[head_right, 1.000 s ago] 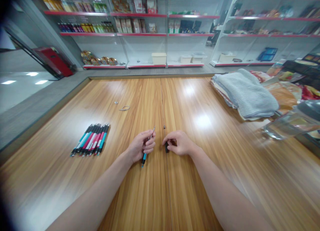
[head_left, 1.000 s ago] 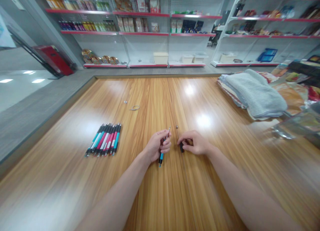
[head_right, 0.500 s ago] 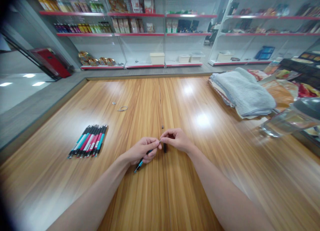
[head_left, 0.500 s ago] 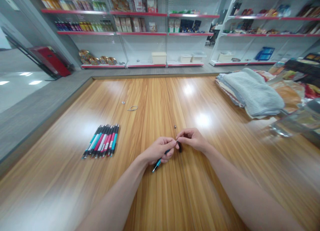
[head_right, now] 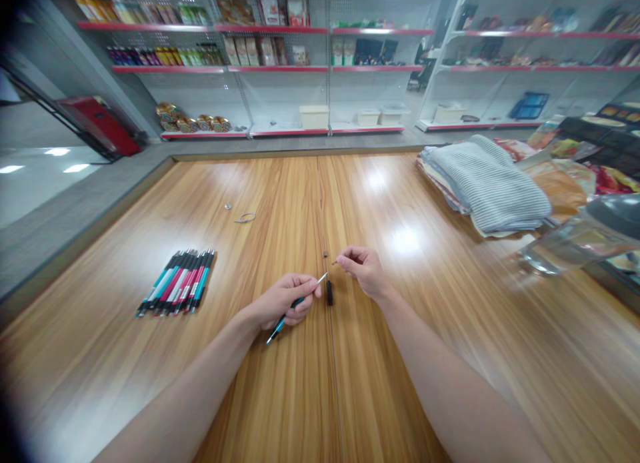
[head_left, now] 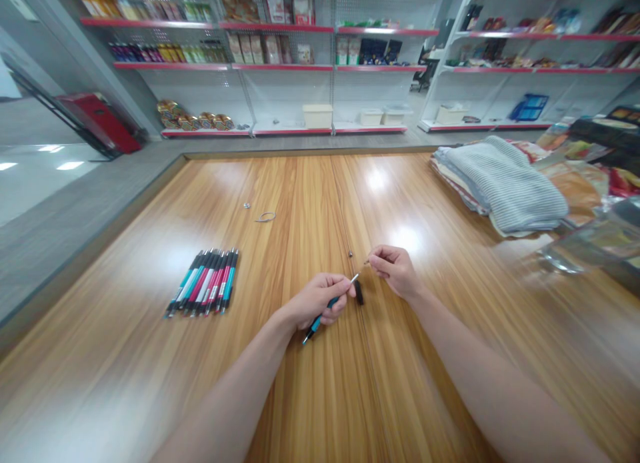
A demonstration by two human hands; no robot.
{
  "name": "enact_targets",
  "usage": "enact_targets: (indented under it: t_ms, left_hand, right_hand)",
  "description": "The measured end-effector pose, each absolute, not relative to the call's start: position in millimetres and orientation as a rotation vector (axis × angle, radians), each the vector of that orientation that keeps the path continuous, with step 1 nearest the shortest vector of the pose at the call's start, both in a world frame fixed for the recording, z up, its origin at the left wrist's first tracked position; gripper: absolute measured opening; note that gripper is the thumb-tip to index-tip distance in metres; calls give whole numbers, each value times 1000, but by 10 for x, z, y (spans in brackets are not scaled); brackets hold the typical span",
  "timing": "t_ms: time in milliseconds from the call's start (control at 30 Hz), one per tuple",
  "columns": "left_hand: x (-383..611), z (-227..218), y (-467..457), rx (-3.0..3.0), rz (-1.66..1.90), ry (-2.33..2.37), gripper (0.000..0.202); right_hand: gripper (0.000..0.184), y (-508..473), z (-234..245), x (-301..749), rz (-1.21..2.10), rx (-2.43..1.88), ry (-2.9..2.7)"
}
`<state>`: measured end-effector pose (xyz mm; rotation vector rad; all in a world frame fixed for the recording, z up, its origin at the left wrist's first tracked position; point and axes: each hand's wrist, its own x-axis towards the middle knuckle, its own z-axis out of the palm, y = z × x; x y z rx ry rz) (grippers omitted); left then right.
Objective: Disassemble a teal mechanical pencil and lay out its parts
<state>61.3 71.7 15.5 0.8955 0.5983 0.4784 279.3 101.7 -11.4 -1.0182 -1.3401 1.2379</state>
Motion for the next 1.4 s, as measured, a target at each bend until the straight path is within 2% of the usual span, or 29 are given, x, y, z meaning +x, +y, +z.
enact_targets:
  t_ms: [233,467,1400]
  left_hand:
    - [607,98,764,829,538,567,25]
    - [599,88,799,791,644,558,22]
    - [602,85,813,781,648,543,21]
  right_hand:
    - [22,1046,-135,2713,744,-1298,-1614]
    - [17,1054,-127,2685,396,-1349,-1952]
    - [16,1015,-66,2655,273,-1474,-2029]
